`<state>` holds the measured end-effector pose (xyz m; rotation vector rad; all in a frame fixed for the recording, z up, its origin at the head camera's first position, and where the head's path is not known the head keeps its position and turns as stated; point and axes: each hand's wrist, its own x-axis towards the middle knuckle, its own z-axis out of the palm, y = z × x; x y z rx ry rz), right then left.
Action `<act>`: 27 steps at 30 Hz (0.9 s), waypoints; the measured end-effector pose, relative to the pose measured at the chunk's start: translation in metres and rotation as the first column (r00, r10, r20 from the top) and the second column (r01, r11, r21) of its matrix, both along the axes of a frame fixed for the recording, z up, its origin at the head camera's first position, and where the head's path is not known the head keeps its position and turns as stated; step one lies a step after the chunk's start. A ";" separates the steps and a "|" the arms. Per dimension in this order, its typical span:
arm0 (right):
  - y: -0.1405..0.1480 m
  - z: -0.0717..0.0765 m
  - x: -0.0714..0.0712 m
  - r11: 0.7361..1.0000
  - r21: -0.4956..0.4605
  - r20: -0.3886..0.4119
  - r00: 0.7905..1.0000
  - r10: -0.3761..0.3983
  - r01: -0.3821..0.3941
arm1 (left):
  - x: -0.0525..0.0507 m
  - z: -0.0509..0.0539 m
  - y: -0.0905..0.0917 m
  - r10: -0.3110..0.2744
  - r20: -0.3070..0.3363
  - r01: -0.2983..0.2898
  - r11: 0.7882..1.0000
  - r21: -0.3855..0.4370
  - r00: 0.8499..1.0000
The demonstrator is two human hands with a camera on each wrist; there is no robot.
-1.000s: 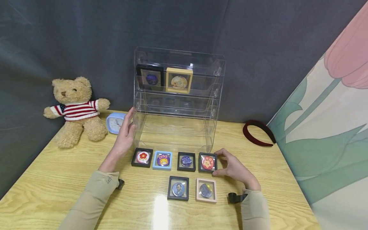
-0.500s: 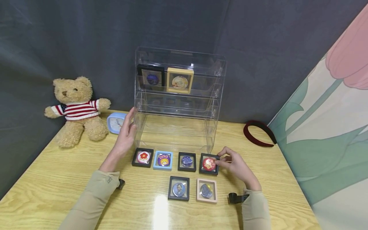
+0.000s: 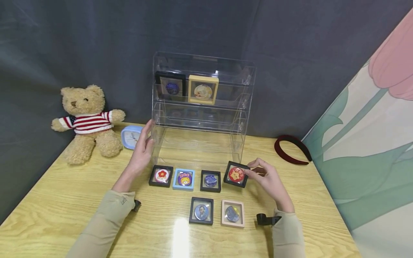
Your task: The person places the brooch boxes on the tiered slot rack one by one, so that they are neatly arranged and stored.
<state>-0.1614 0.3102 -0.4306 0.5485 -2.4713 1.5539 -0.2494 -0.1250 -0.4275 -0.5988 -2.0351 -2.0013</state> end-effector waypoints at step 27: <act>-0.050 0.048 -0.038 0.990 -0.138 -0.107 0.993 -0.042 0.027 | -0.001 0.000 0.000 -0.006 -0.019 0.006 1.000 0.001 1.000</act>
